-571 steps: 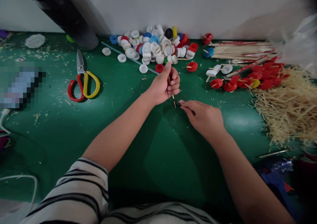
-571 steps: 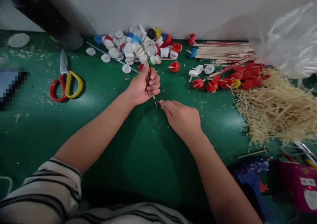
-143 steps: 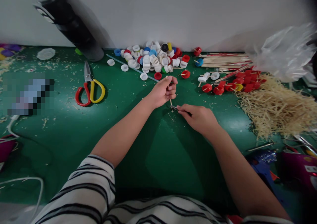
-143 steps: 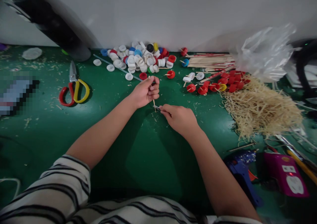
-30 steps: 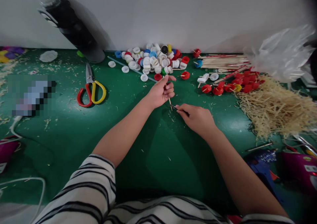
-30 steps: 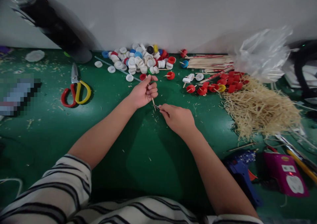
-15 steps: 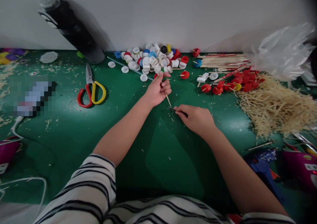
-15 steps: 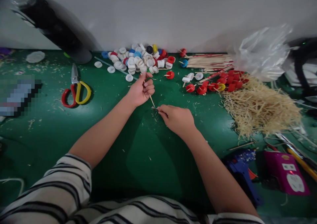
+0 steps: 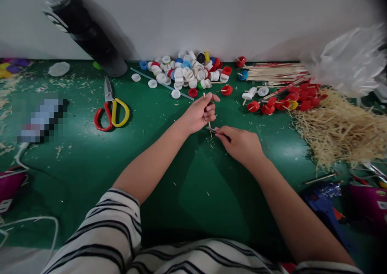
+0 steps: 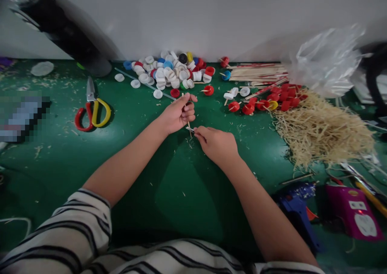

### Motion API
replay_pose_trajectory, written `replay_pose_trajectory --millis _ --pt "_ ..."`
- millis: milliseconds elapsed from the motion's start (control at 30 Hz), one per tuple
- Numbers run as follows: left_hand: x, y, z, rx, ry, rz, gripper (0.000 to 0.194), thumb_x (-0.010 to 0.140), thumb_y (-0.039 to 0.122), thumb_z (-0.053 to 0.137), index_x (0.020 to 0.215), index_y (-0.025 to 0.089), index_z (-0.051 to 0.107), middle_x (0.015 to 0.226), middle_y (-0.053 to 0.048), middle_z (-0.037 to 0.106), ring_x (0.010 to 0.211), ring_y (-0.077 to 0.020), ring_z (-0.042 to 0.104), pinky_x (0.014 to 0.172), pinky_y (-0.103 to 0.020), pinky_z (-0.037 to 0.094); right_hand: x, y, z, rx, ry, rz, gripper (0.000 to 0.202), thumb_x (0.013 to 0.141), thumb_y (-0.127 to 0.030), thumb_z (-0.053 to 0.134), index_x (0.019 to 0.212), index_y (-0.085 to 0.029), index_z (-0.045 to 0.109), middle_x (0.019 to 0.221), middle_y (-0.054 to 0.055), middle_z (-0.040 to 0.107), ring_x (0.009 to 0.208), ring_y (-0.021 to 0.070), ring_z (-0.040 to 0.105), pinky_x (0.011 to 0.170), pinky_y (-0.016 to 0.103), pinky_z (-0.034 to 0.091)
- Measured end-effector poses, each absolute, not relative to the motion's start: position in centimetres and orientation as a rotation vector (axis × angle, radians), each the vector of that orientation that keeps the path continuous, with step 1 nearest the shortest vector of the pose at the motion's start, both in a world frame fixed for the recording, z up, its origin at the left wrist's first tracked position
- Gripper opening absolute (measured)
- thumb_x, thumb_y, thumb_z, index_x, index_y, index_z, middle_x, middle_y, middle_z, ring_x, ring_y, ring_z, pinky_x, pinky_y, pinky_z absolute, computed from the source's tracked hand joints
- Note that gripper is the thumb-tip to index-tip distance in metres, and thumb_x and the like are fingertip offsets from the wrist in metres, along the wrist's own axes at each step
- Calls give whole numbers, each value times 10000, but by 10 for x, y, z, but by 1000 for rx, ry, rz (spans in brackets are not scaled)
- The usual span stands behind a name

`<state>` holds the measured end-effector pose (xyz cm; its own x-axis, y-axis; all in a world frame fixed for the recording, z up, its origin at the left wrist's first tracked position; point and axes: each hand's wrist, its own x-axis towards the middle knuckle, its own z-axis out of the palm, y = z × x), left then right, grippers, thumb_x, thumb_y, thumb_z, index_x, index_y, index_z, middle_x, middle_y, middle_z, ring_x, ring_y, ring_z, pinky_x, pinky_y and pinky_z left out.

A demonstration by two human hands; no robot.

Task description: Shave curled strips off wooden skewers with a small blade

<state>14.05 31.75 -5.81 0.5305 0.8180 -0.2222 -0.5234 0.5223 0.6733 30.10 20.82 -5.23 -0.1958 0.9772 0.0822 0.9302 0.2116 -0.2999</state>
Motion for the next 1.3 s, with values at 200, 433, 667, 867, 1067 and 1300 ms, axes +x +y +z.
replay_pose_trajectory --millis 200,433,667,867,1067,1300 --pt "137 322 -60 610 529 824 350 979 486 608 905 145 636 576 89 360 426 -10 298 423 -145 301 305 209 -48 -1792 -2321 301 249 1024 -409 504 1034 -309 732 994 -35 795 760 162 668 537 271 226" --pt "135 323 -56 576 546 787 344 981 493 597 916 158 637 575 88 364 418 -14 314 417 -139 314 304 207 -45 -1801 -2341 307 263 1026 -411 489 1031 -302 729 994 -22 794 748 164 657 543 277 214" --pt "135 324 -55 537 573 794 334 985 488 594 905 166 633 571 91 346 409 -13 300 409 -136 292 303 206 -41 -1813 -2387 306 261 1016 -419 503 1008 -305 737 908 -22 785 725 163 650 538 280 202" --pt "133 325 -56 533 532 807 335 996 477 579 905 159 631 571 89 350 412 -17 304 412 -143 290 306 206 -38 -1848 -2418 343 280 1022 -421 483 1013 -297 734 861 -10 771 709 167 644 536 281 195" --pt "134 327 -55 492 543 828 353 997 488 573 884 158 626 564 90 339 406 -14 295 407 -144 270 307 204 -37 -1865 -2385 393 254 1009 -423 506 1023 -309 732 875 -17 776 701 165 636 548 271 205" --pt "131 325 -57 516 515 798 334 985 468 605 886 151 643 569 88 340 411 -16 300 404 -142 267 310 199 -39 -1837 -2075 664 232 940 -429 596 1122 -299 656 789 -20 714 666 169 612 575 262 317"
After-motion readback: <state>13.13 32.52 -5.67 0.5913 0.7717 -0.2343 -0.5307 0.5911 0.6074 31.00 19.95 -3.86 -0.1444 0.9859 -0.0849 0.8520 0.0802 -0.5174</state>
